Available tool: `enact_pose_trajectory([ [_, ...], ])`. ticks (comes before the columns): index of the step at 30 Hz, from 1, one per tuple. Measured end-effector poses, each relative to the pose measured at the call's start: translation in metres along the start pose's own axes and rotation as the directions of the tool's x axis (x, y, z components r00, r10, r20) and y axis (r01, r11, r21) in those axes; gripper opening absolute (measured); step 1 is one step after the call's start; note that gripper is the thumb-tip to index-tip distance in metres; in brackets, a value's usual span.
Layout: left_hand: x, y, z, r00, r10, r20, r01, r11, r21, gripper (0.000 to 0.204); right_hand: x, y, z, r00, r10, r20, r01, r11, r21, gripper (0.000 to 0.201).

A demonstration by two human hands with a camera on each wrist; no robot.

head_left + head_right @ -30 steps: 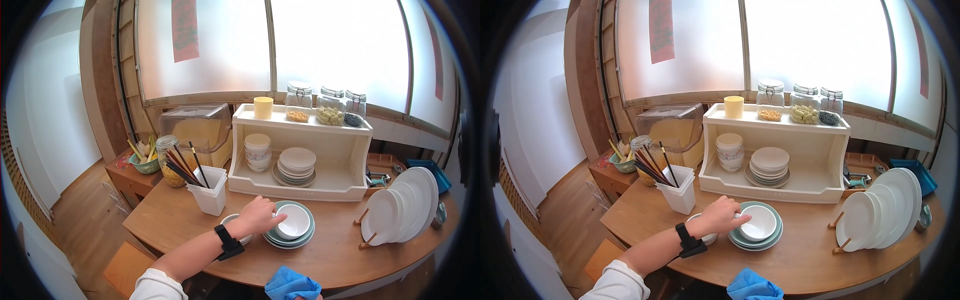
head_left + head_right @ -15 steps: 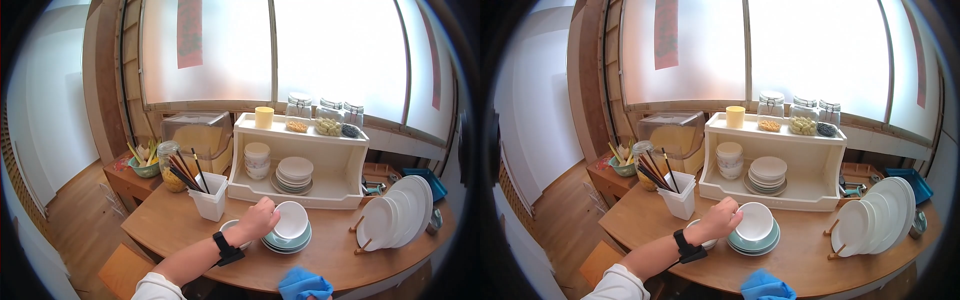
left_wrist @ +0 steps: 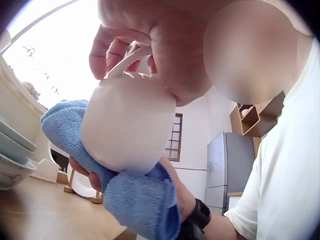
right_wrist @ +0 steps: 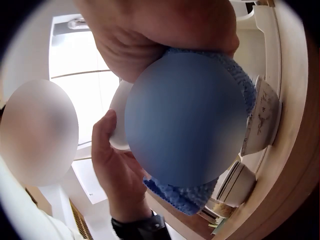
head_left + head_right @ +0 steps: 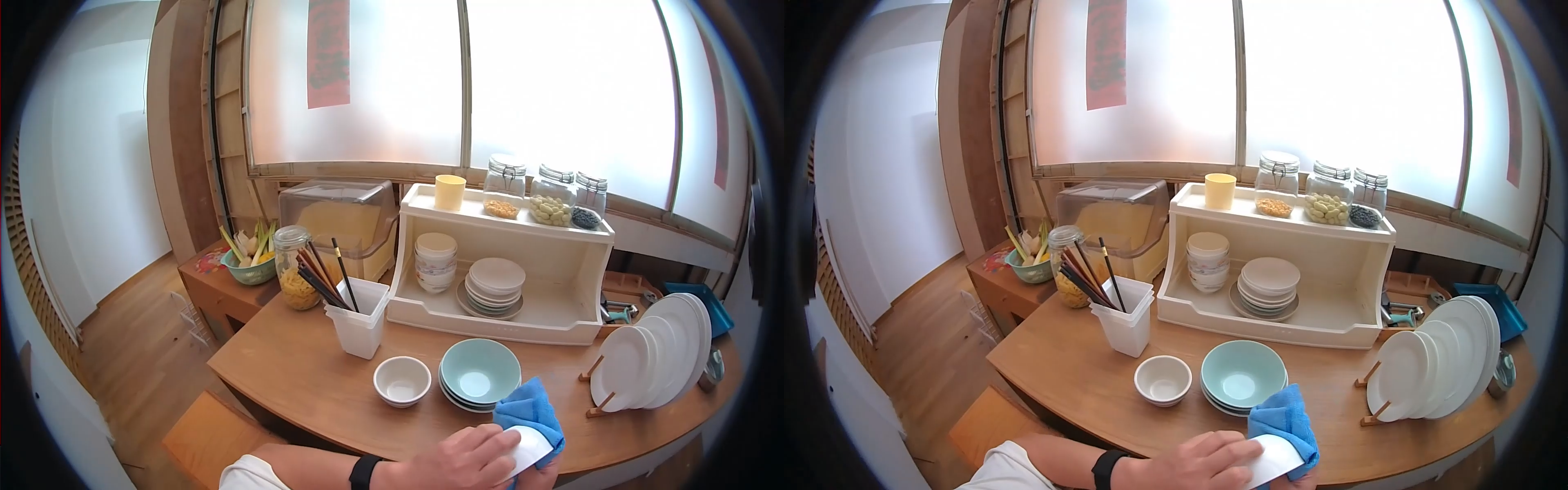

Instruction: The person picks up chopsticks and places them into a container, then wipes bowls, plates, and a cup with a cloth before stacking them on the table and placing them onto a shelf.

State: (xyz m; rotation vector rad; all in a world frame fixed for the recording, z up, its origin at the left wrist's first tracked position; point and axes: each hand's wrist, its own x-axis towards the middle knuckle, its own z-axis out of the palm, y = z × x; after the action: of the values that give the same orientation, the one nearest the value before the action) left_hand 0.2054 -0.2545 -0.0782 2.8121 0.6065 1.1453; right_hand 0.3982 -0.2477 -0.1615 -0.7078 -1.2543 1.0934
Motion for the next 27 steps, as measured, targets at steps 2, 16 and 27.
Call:
enact_pose_trajectory([
  [2,0.005,0.009,-0.005,0.996,-0.084,-0.024,0.082,0.993,-0.082,0.055,0.0,-0.001,-0.002,0.997,-0.076,-0.007,0.076,0.997,0.015,0.061],
  [16,-0.015,0.015,0.019,0.883,0.019,-0.468,-0.131,0.969,-0.208,0.042,-0.014,0.021,0.001,0.986,-0.045,-0.163,0.045,0.999,-0.004,0.053],
  [27,-0.029,0.018,0.005,0.902,-0.062,-0.427,-0.108,0.926,-0.362,0.047,-0.017,0.026,0.019,0.94,0.32,-0.119,-0.222,0.838,0.499,0.051],
])
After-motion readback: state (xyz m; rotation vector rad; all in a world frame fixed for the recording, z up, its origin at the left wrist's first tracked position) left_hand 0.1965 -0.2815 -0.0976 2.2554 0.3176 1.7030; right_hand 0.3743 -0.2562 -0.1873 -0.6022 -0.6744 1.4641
